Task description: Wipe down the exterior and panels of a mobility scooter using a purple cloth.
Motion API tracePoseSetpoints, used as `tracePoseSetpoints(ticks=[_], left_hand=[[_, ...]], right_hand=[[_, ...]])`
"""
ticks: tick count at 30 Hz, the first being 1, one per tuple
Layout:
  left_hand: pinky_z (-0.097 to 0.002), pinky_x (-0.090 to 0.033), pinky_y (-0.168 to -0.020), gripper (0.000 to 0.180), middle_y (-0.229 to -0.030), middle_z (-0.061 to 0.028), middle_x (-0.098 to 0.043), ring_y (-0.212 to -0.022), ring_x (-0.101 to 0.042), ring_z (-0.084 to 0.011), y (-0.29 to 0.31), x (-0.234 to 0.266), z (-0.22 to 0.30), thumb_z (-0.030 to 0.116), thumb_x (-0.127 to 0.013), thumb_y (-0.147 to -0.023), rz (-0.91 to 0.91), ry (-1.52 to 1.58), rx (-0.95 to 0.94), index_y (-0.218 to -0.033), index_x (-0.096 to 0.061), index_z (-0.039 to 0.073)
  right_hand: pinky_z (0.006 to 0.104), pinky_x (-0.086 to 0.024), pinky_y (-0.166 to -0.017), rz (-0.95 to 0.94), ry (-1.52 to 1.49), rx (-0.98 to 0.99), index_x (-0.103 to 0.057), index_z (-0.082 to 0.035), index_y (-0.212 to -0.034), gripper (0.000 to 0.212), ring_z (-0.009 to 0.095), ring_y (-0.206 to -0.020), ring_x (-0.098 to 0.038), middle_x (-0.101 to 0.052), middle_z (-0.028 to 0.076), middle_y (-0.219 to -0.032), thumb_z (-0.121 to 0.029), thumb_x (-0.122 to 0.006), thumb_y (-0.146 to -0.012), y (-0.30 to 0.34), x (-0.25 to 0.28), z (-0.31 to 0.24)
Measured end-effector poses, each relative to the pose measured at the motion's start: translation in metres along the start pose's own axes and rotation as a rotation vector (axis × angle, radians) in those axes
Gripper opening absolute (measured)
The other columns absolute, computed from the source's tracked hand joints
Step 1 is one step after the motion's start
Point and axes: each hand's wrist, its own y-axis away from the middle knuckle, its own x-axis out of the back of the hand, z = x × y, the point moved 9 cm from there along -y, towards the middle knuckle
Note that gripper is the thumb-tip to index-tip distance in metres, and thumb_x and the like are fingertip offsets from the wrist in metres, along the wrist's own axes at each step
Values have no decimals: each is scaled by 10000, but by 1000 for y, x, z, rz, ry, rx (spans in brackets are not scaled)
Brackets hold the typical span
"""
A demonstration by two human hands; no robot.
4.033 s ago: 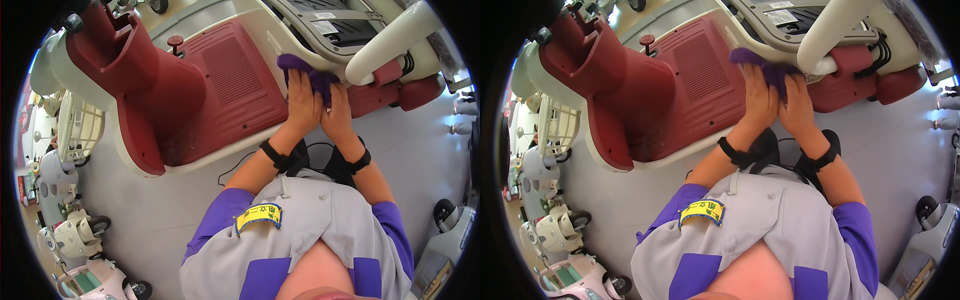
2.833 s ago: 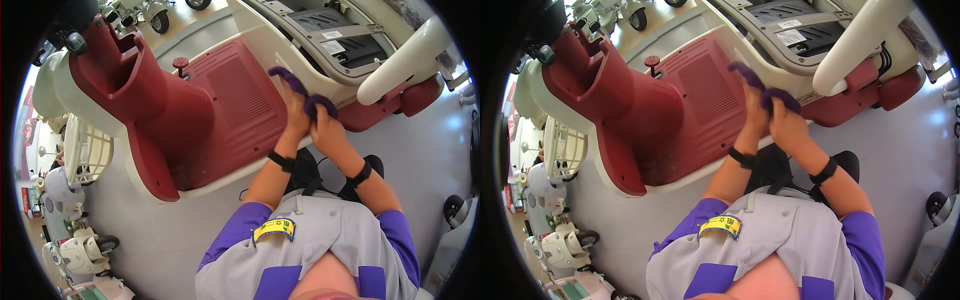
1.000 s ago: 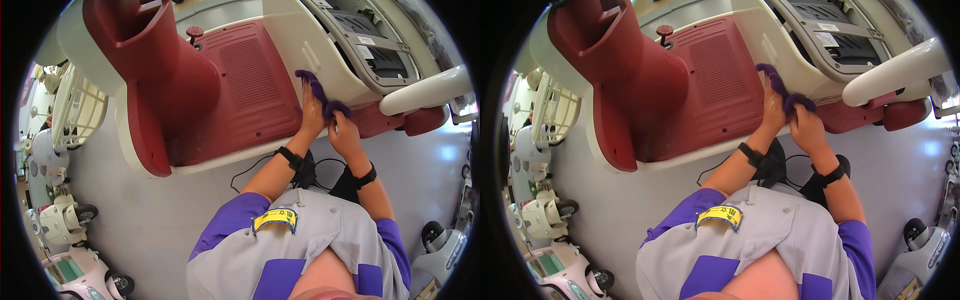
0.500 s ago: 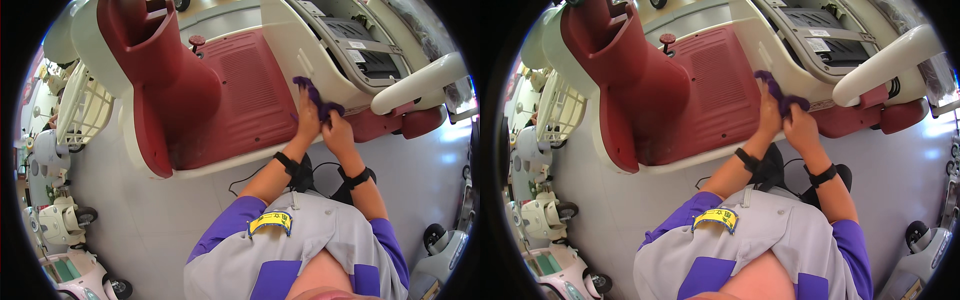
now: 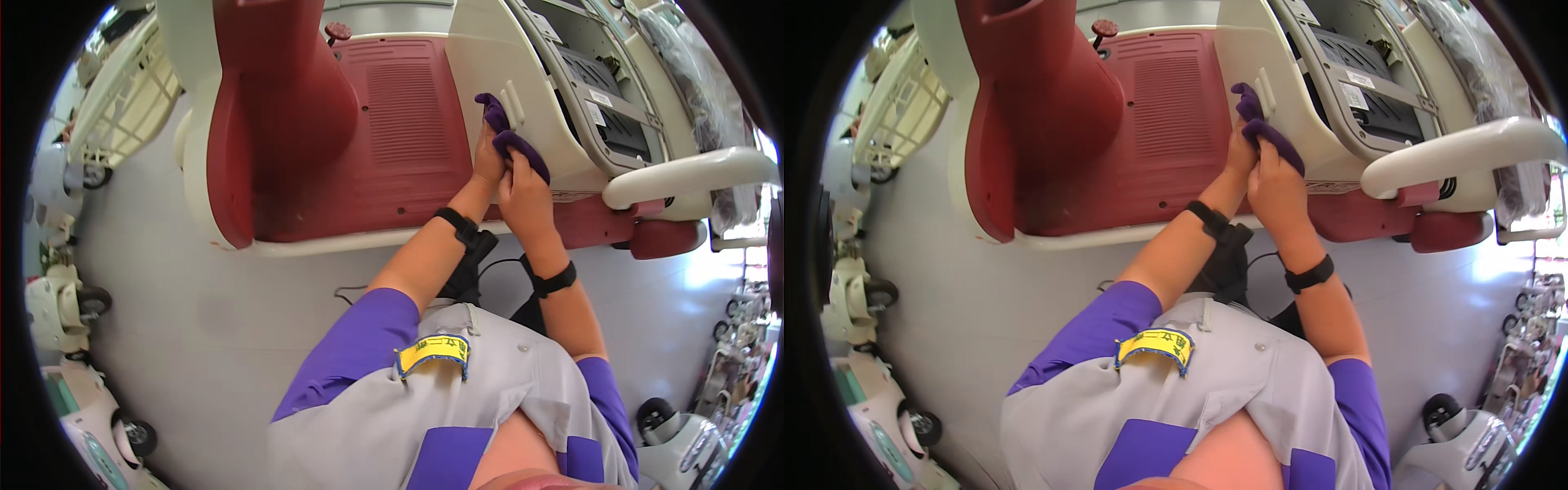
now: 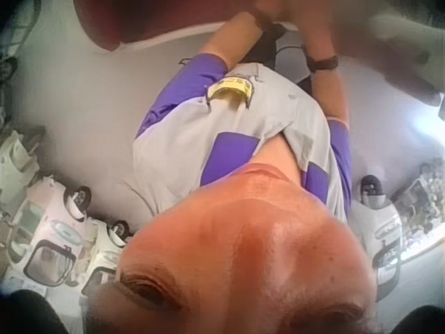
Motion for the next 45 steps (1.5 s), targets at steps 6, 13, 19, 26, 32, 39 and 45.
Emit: tracePoseSetpoints(ticks=[6,13,19,26,32,39,45], left_hand=[[-354,-303,-1074,503,-1386,-197,-393,-1269,-390,-302,60,20,-49,326,-270,-1041,152,-232,1,-1417,-347,0],[-330,-333,-1011,533,-1328,-164,-418,-1219,-402,-270,15,5,10,387,-298,-1026,93,-259,-68,-1376,-370,-9],[-369,-259,-1116,548,-1427,-165,-365,-1331,-350,-282,6,-10,1,345,-329,-1033,122,143,179,-1498,-235,72],[-511,-116,-1144,564,-1541,-265,-179,-1434,-177,-407,69,-91,75,234,-354,-996,-17,-813,-600,-1476,-209,-23],[-477,-188,-1134,520,-1513,-272,-243,-1382,-251,-455,23,-97,131,227,-429,-952,-44,-811,-607,-1426,-357,25],[-422,-280,-1111,399,-1432,-293,-348,-1313,-351,-466,-82,-101,133,166,-416,-971,-214,-931,-578,-1327,-450,-11],[-310,-407,-952,470,-1247,-146,-525,-1099,-521,-252,-163,-48,116,189,-468,-916,-63,-409,-91,-1360,-437,38]], right_hand=[[447,-515,-713,-101,49,-131,-567,-11,-1123,276,399,-816,-645,-666,222,-890,-49,-551,-850,36,-5,25],[432,-522,-672,63,-37,-16,-570,-30,-1137,294,357,-770,-656,-680,167,-868,-41,-570,-844,12,20,0],[396,-540,-717,28,-94,-33,-563,-18,-1159,299,330,-850,-678,-694,166,-938,-20,-561,-861,10,8,15],[405,-515,-640,317,-82,4,-581,-4,-1118,305,351,-714,-636,-678,163,-875,-15,-580,-813,48,70,29],[420,-531,-694,261,-173,54,-488,13,-1237,417,360,-809,-663,-678,189,-950,-4,-560,-826,19,76,-8],[453,-512,-743,161,-197,12,-402,29,-1357,560,395,-872,-651,-666,232,-972,-14,-558,-821,-28,64,-19],[485,-510,-697,45,-21,-44,-418,49,-1346,544,431,-773,-629,-646,270,-913,-80,-527,-829,-40,39,-22]])
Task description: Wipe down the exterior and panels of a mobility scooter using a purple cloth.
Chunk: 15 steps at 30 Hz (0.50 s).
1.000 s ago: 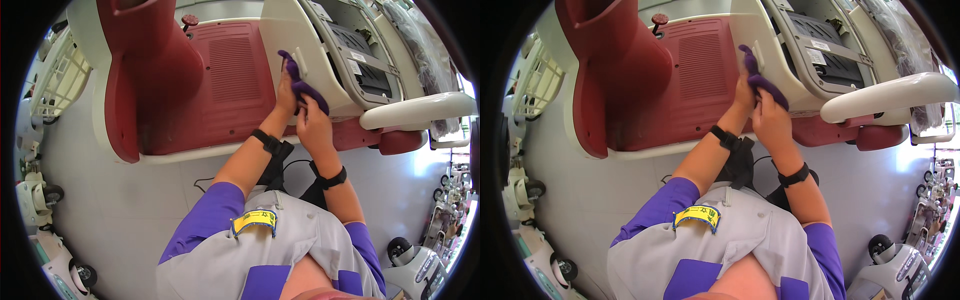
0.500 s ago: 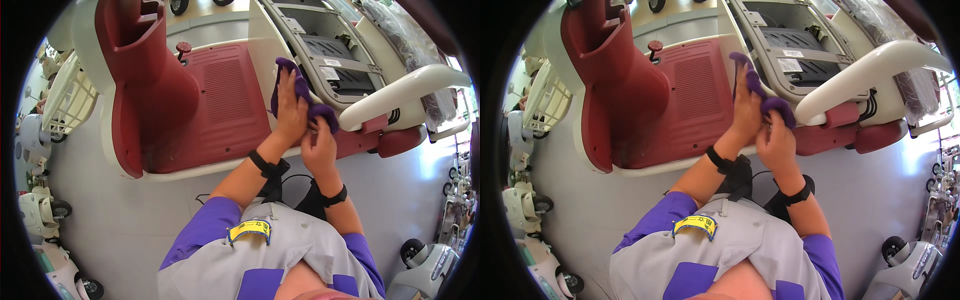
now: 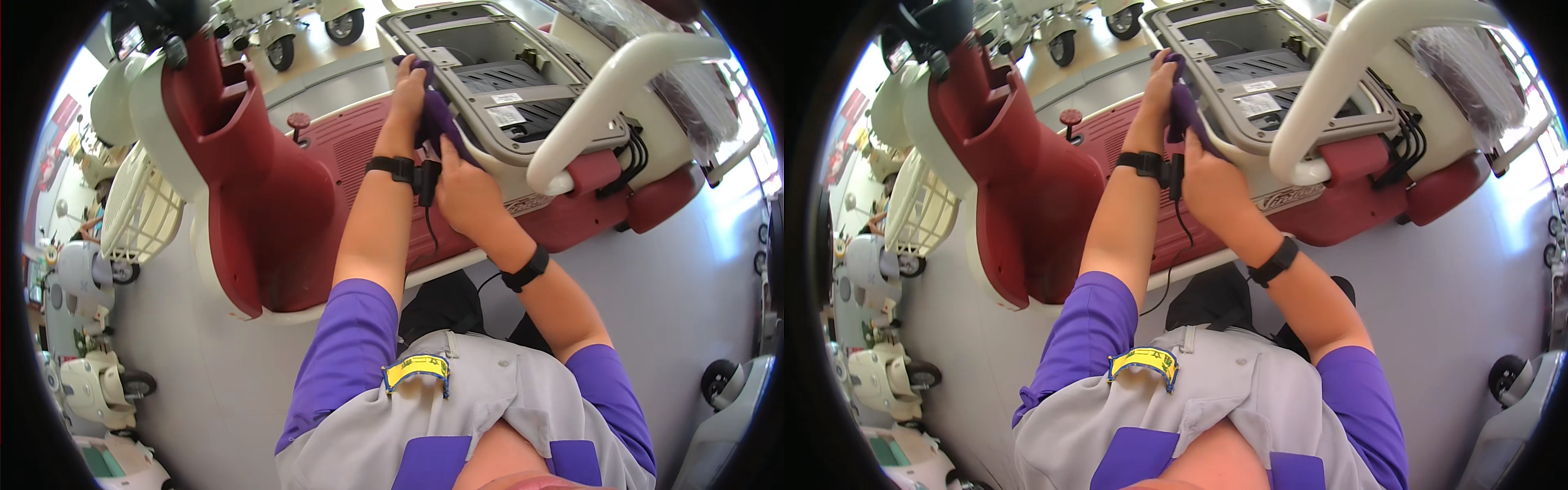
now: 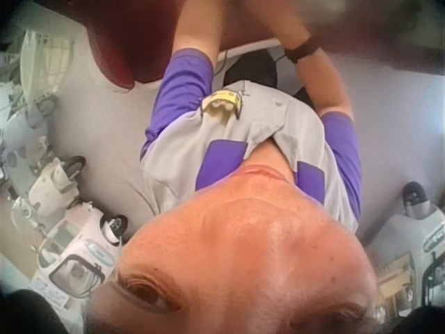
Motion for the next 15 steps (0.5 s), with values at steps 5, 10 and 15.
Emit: tracePoseSetpoints(ticks=[5,10,15], left_hand=[[-293,-359,-1006,523,-1320,-82,-454,-1164,-449,-178,48,-30,-5,213,-405,-965,-84,234,-5,-1464,-315,83],[-359,-306,-1083,517,-1409,-150,-343,-1275,-374,-287,157,-56,35,240,-384,-1007,-99,-62,-168,-1472,-251,55],[-485,-143,-1146,580,-1516,-359,-33,-1393,-130,-526,225,-94,68,149,-487,-930,-78,-634,-449,-1434,-264,-33]], right_hand=[[499,-502,-657,-35,-70,-68,-434,32,-1300,506,433,-733,-626,-644,258,-856,-97,-535,-821,10,5,16],[498,-499,-626,9,-61,-163,-445,33,-1239,463,441,-719,-619,-635,248,-830,-114,-583,-822,52,16,50],[489,-502,-658,244,-13,-93,-422,102,-1204,637,463,-791,-612,-616,296,-874,-229,-721,-749,70,35,76]])
